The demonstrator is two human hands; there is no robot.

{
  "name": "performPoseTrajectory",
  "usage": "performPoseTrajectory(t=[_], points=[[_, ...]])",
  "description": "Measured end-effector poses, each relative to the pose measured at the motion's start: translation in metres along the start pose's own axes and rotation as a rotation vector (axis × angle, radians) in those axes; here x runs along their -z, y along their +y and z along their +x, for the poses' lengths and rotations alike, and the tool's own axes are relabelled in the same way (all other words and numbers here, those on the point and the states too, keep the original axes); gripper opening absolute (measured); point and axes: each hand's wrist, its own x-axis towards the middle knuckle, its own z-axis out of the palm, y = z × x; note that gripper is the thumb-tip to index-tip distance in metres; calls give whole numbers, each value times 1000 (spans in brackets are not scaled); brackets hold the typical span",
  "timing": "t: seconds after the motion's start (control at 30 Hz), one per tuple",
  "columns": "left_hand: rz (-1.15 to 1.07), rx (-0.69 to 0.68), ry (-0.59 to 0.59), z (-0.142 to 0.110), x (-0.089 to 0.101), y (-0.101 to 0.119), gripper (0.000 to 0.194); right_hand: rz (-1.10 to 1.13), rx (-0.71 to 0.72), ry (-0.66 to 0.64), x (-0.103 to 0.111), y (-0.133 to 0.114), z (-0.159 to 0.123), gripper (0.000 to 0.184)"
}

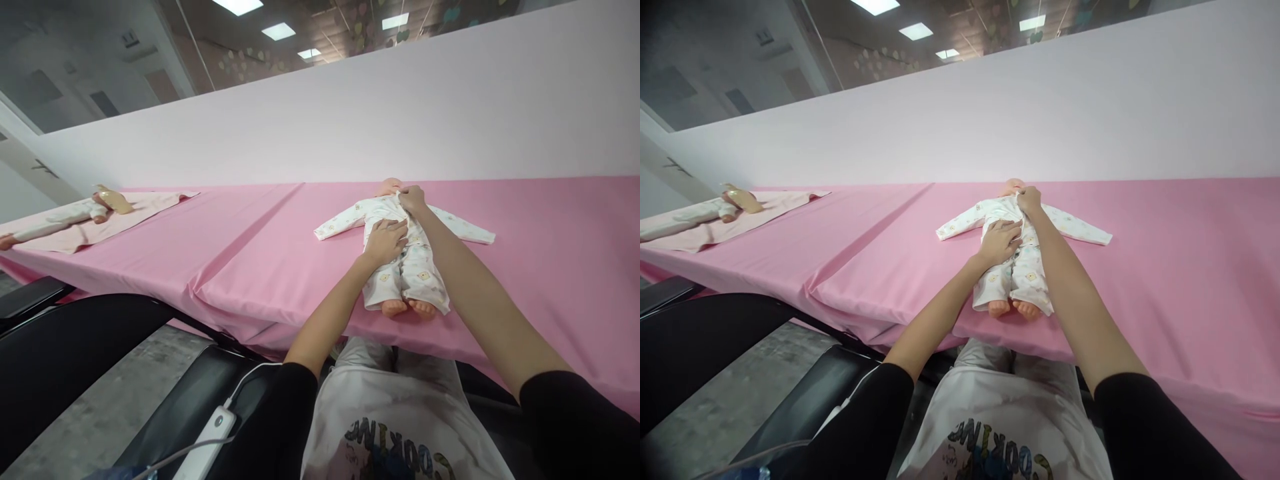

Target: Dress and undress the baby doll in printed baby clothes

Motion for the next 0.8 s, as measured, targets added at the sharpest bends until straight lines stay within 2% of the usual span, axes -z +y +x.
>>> performPoseTrajectory(t=[0.13, 0.43, 0.5, 0.67, 0.8], points=[[10, 6, 0, 0, 0, 1, 24, -63, -50, -80, 2, -11, 5, 28], [44, 8, 23, -1, -2, 2, 24, -116, 85, -98, 3, -17, 7, 22], [50, 17, 29, -1, -1, 2, 24, -157, 80, -91, 2, -18, 8, 22], [60, 24, 24, -1, -1, 4, 26, -271, 27, -152, -1, -23, 14, 37], [54, 25, 26, 0, -2, 4, 26, -357, 17, -229, -8, -31, 19, 30]])
